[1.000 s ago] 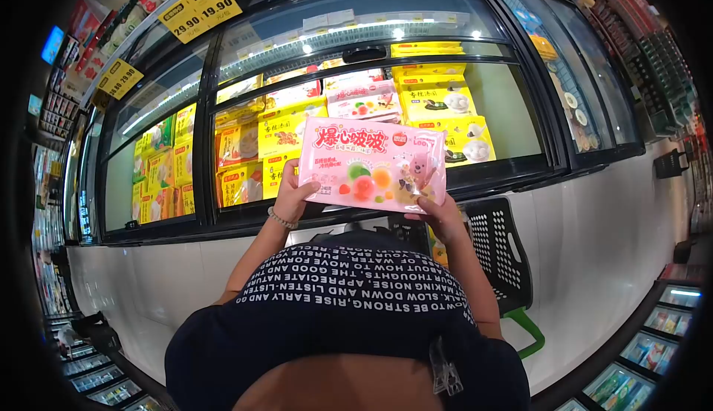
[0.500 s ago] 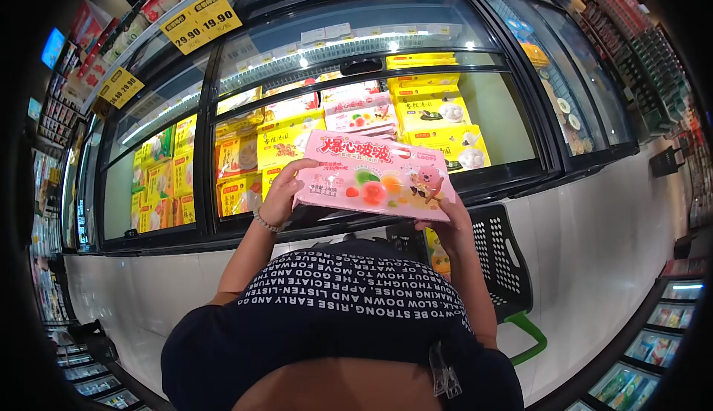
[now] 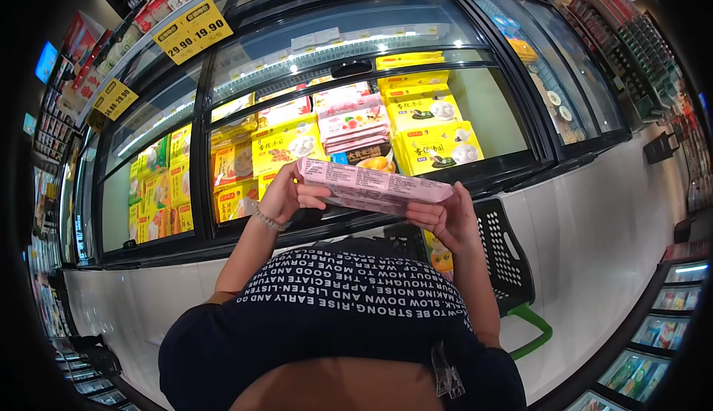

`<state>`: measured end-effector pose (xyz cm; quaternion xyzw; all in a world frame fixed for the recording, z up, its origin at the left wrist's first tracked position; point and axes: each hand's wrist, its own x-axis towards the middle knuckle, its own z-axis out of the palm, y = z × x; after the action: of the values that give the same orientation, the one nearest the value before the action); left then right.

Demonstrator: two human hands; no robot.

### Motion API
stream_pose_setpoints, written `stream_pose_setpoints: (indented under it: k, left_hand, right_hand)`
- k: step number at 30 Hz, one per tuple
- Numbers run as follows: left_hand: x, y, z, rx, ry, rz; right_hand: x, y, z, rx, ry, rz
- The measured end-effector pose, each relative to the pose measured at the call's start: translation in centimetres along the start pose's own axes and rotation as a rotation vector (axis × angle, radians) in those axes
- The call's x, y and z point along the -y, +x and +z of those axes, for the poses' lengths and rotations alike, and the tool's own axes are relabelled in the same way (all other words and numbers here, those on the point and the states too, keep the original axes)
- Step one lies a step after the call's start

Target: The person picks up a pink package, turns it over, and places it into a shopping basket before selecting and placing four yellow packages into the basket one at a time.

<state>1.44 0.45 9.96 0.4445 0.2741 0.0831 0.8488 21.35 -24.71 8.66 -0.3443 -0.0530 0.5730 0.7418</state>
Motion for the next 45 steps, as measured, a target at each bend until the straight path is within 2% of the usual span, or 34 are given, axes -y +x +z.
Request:
stream_pose_setpoints:
  k: [12, 33, 42, 45]
  left_hand:
    - [1.2, 0.9, -1.0, 0.019, 0.002, -0.069]
    - [1.2, 1.3, -1.2, 0.043, -0.015, -0.061]
    - [1.5, 1.7, -0.9, 0.014, 0.008, -0.080]
    - [1.9, 2.1, -1.1, 0.079, -0.013, -0.091]
  right_hand:
    - [-0.8, 0.1, -1.4, 0.004, 0.012, 0.026]
    - [-0.7, 0.5, -1.4, 0.011, -0.014, -0.013]
    - [-1.1, 0.4, -1.9, -0.041, 0.028, -0.014]
    - [-1.2, 0.1, -2.1, -0.092, 0.048, -0.057]
